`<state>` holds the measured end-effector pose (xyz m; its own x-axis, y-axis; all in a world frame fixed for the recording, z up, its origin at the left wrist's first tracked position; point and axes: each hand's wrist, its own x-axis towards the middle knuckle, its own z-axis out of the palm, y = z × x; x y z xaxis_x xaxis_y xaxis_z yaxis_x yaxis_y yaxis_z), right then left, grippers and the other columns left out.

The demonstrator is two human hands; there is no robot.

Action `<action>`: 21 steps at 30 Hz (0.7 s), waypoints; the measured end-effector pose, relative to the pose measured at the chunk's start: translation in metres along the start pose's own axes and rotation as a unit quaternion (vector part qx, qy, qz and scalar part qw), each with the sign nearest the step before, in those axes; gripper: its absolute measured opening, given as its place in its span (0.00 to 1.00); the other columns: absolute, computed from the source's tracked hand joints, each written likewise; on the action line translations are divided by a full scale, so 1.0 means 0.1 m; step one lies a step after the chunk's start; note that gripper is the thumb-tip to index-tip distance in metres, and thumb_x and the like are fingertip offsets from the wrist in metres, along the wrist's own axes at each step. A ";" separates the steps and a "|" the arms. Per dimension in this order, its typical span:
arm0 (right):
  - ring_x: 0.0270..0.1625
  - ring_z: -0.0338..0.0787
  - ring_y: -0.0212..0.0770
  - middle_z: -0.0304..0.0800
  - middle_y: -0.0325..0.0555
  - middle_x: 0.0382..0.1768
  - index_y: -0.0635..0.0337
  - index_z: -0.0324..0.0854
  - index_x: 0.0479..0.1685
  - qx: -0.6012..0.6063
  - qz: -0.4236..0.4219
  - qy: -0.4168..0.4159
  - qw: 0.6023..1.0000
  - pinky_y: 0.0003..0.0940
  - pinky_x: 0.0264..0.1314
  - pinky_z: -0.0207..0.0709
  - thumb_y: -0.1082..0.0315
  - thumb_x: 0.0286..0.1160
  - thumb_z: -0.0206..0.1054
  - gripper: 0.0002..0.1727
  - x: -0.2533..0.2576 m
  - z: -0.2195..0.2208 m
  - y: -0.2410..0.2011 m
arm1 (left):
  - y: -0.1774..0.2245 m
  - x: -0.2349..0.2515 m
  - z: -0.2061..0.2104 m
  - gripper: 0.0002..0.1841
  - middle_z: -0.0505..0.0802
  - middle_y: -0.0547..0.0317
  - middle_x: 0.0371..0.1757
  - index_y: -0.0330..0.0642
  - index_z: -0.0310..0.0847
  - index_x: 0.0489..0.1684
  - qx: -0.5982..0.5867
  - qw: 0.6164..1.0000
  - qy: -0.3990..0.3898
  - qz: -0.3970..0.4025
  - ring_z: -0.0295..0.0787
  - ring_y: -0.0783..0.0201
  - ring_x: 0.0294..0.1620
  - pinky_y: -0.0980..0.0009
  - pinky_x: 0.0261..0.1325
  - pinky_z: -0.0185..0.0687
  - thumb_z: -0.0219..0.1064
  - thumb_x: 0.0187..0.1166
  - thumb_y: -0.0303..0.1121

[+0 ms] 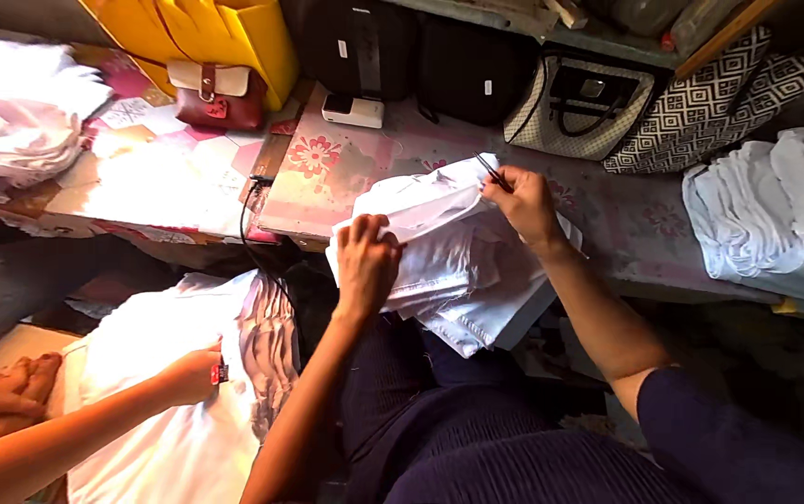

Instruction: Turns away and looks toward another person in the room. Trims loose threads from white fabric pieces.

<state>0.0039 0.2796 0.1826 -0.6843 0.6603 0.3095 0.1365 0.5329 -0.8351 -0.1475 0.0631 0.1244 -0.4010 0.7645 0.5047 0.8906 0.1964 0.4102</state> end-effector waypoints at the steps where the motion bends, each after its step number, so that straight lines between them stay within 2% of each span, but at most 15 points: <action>1: 0.26 0.79 0.26 0.85 0.41 0.28 0.68 0.86 0.42 -0.048 -0.026 0.012 0.998 0.26 0.34 0.76 0.70 0.77 0.68 0.08 0.16 0.08 -0.01 | -0.11 0.13 -0.13 0.11 0.90 0.35 0.59 0.32 0.91 0.28 -0.023 1.000 0.010 -0.012 0.79 0.31 0.69 0.34 0.69 0.70 0.75 0.74 0.33; 3: 0.30 0.84 0.36 0.88 0.48 0.30 0.68 0.87 0.44 -0.111 -0.020 0.030 0.993 0.37 0.39 0.79 0.67 0.78 0.67 0.11 0.48 0.30 0.08 | -0.35 0.36 -0.19 0.13 0.88 0.35 0.60 0.29 0.89 0.32 -0.084 0.995 0.010 -0.058 0.80 0.34 0.67 0.37 0.69 0.72 0.75 0.75 0.34; 5: 0.41 0.90 0.53 0.91 0.57 0.37 0.69 0.87 0.50 -0.162 0.040 0.012 0.986 0.56 0.49 0.81 0.64 0.80 0.65 0.14 0.72 0.55 0.33 | -0.60 0.52 0.04 0.14 0.91 0.36 0.50 0.24 0.87 0.43 -0.176 0.972 -0.017 -0.152 0.89 0.43 0.54 0.45 0.60 0.82 0.73 0.77 0.32; 7: 0.52 0.92 0.63 0.93 0.62 0.46 0.64 0.86 0.58 -0.226 0.095 -0.023 0.969 0.67 0.56 0.80 0.61 0.85 0.62 0.17 0.78 0.79 0.67 | -0.79 0.48 0.43 0.13 0.92 0.42 0.40 0.26 0.84 0.49 -0.279 0.933 -0.025 -0.228 0.90 0.54 0.37 0.53 0.48 0.87 0.73 0.76 0.29; 8: 0.55 0.93 0.65 0.94 0.62 0.49 0.62 0.86 0.61 -0.249 0.098 -0.026 0.963 0.69 0.57 0.79 0.61 0.86 0.61 0.17 0.76 0.86 0.78 | -0.83 0.39 0.57 0.13 0.92 0.47 0.38 0.31 0.83 0.51 -0.312 0.920 0.000 -0.235 0.88 0.60 0.33 0.58 0.43 0.86 0.74 0.76 0.30; 9: 0.55 0.93 0.64 0.94 0.62 0.49 0.62 0.87 0.61 -0.240 0.086 -0.014 0.967 0.68 0.58 0.80 0.61 0.86 0.61 0.17 0.74 0.88 0.82 | -0.85 0.34 0.62 0.14 0.92 0.48 0.40 0.33 0.82 0.54 -0.320 0.916 0.030 -0.240 0.88 0.62 0.33 0.60 0.42 0.87 0.74 0.75 0.29; 11: 0.48 0.94 0.55 0.94 0.60 0.44 0.67 0.88 0.56 -0.151 0.045 0.036 0.987 0.57 0.57 0.84 0.62 0.86 0.62 0.17 0.61 0.77 0.76 | -0.75 0.23 0.59 0.14 0.92 0.43 0.50 0.31 0.82 0.59 -0.247 0.935 0.095 -0.236 0.92 0.56 0.43 0.57 0.49 0.89 0.70 0.80 0.28; 12: 0.40 0.92 0.50 0.93 0.58 0.39 0.69 0.88 0.52 -0.111 0.027 0.061 0.991 0.50 0.51 0.85 0.62 0.86 0.63 0.17 0.46 0.67 0.70 | -0.67 0.13 0.57 0.13 0.91 0.39 0.52 0.28 0.83 0.58 -0.194 0.949 0.132 -0.213 0.91 0.51 0.47 0.55 0.53 0.88 0.68 0.81 0.27; 14: 0.26 0.81 0.40 0.85 0.51 0.29 0.67 0.85 0.46 -0.046 0.015 0.063 0.997 0.39 0.31 0.78 0.60 0.87 0.64 0.15 0.01 0.44 0.50 | -0.46 -0.15 0.62 0.15 0.90 0.35 0.52 0.26 0.86 0.53 -0.134 0.964 0.182 -0.139 0.90 0.46 0.50 0.53 0.55 0.86 0.72 0.77 0.31; 15: 0.28 0.83 0.38 0.87 0.51 0.32 0.67 0.85 0.48 -0.019 0.028 0.024 0.999 0.37 0.34 0.80 0.63 0.87 0.64 0.14 -0.24 0.34 0.43 | -0.34 -0.34 0.67 0.18 0.90 0.35 0.56 0.28 0.87 0.54 -0.129 0.972 0.158 -0.115 0.89 0.44 0.56 0.50 0.61 0.84 0.75 0.75 0.36; 16: 0.35 0.89 0.37 0.92 0.51 0.38 0.68 0.87 0.49 -0.010 0.042 -0.033 0.998 0.37 0.43 0.86 0.66 0.85 0.65 0.12 -0.45 0.28 0.43 | -0.24 -0.54 0.75 0.21 0.91 0.36 0.59 0.32 0.89 0.55 -0.124 0.980 0.116 -0.103 0.87 0.41 0.63 0.45 0.68 0.81 0.77 0.73 0.41; 17: 0.39 0.90 0.36 0.94 0.50 0.40 0.68 0.89 0.49 -0.021 0.051 -0.091 0.994 0.36 0.48 0.86 0.67 0.81 0.68 0.12 -0.65 0.26 0.48 | -0.17 -0.73 0.83 0.19 0.91 0.36 0.60 0.35 0.91 0.53 -0.119 0.985 0.085 -0.094 0.86 0.38 0.64 0.41 0.70 0.77 0.76 0.73 0.41; 18: 0.39 0.90 0.37 0.94 0.49 0.39 0.66 0.91 0.50 -0.059 0.044 -0.134 0.988 0.38 0.49 0.85 0.63 0.75 0.73 0.14 -0.83 0.27 0.57 | -0.12 -0.88 0.88 0.14 0.92 0.38 0.55 0.36 0.93 0.47 -0.117 0.985 0.085 -0.095 0.87 0.39 0.61 0.43 0.68 0.77 0.74 0.75 0.38; 20: 0.41 0.95 0.50 0.96 0.52 0.39 0.62 0.91 0.54 -0.160 0.006 -0.163 0.973 0.55 0.48 0.85 0.57 0.69 0.77 0.20 -1.09 0.29 0.73 | -0.02 -1.02 0.86 0.07 0.92 0.43 0.41 0.33 0.92 0.34 -0.114 0.980 0.124 -0.102 0.89 0.48 0.49 0.58 0.60 0.83 0.71 0.74 0.29; 21: 0.40 0.96 0.53 0.97 0.53 0.39 0.61 0.92 0.55 -0.192 -0.017 -0.153 0.969 0.58 0.45 0.85 0.58 0.70 0.76 0.19 -1.17 0.30 0.80 | 0.05 -1.03 0.81 0.07 0.92 0.45 0.38 0.32 0.92 0.33 -0.115 0.978 0.140 -0.101 0.90 0.52 0.46 0.64 0.57 0.84 0.72 0.73 0.28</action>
<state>0.0735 0.2289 0.0661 -0.8659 0.4816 0.1355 0.3262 0.7489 -0.5768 -0.0847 0.0346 0.0130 -0.6356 0.5204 0.5703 0.7281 0.1585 0.6669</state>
